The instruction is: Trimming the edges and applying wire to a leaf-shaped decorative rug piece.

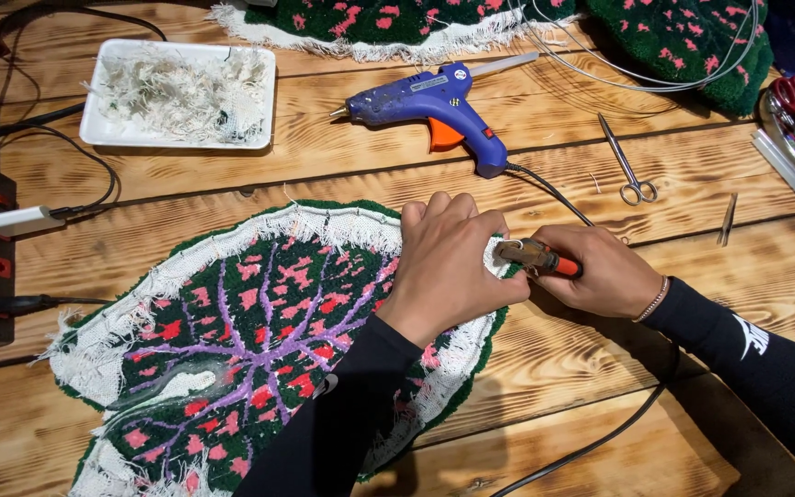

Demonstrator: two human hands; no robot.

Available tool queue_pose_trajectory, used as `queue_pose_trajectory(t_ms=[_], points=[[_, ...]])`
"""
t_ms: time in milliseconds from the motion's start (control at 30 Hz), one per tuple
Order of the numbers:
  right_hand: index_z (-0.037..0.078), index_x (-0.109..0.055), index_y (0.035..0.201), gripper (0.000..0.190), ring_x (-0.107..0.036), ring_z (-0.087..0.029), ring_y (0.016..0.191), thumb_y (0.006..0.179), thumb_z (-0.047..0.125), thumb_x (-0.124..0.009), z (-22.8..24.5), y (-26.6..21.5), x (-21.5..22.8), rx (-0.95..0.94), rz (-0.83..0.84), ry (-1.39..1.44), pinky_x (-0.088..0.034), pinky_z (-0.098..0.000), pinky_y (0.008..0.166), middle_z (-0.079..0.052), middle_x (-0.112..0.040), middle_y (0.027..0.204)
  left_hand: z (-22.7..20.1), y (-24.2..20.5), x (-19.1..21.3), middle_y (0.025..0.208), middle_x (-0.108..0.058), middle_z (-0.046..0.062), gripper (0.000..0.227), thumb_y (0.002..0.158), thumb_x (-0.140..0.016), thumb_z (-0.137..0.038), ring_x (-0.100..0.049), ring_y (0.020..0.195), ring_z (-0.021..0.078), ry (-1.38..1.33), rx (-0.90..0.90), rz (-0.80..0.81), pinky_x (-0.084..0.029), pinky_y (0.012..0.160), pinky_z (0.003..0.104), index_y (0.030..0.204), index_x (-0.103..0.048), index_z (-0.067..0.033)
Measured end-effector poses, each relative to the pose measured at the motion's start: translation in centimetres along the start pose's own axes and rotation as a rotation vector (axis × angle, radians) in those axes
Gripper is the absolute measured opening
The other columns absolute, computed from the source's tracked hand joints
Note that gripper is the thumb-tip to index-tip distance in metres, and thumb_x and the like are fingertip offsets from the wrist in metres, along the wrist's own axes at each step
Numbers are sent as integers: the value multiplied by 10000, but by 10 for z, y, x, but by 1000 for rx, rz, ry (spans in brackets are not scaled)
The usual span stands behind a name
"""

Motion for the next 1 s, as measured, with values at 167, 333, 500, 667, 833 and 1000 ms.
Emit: queue_pose_trajectory(t_ms=[167, 333, 500, 667, 833, 1000], points=[[78, -681, 944, 229, -665, -330, 650, 755, 164, -777, -4, -2, -2, -27, -6, 1, -512, -415, 591, -109, -672, 719, -2, -1, 0, 847, -588, 74, 461, 592, -840, -430, -512, 933, 271, 16, -4, -2, -313, 857, 420, 915, -772, -107], [68, -669, 909, 208, -650, -354, 659, 752, 151, -779, -4, -6, 3, -5, -75, -28, -504, -418, 589, -122, -659, 705, -5, -1, 1, 839, -592, 71, 460, 581, -837, -424, -511, 931, 269, 12, 6, 8, -314, 855, 419, 910, -773, -109], [97, -672, 974, 228, -672, -363, 722, 763, 154, -739, 7, -2, 21, -9, 121, -60, -523, -442, 632, -114, -715, 798, -3, -3, 0, 854, -588, 77, 463, 596, -839, -426, -512, 955, 273, -4, -14, -17, -319, 878, 422, 935, -771, -118], [140, -658, 1110, 340, -660, -335, 872, 782, 199, -723, 27, -9, 42, 181, 59, -362, -514, -453, 764, -79, -645, 943, -5, -2, -1, 872, -590, 74, 452, 602, -844, -428, -512, 968, 278, 11, -13, -1, -318, 887, 427, 933, -756, -133], [232, -612, 1303, 472, -666, -303, 882, 853, 275, -749, 34, -12, 42, -232, 260, -468, -528, -438, 773, -52, -598, 1131, -3, -3, -1, 871, -588, 72, 448, 608, -848, -436, -513, 967, 277, 10, 11, 21, -318, 895, 426, 935, -746, -147], [67, -584, 1253, 542, -691, -363, 922, 744, 193, -724, 29, -18, 40, 188, -50, -454, -549, -453, 752, -123, -650, 1191, -3, -3, -2, 876, -588, 71, 469, 623, -853, -452, -515, 971, 275, -5, -6, 25, -314, 898, 420, 955, -734, -143]])
Point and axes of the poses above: each hand's wrist, its own y-axis towards the middle knuckle, its own x-axis out of the back of the hand, z = x × y, the point moved 5 cm from there along y, towards the middle knuckle
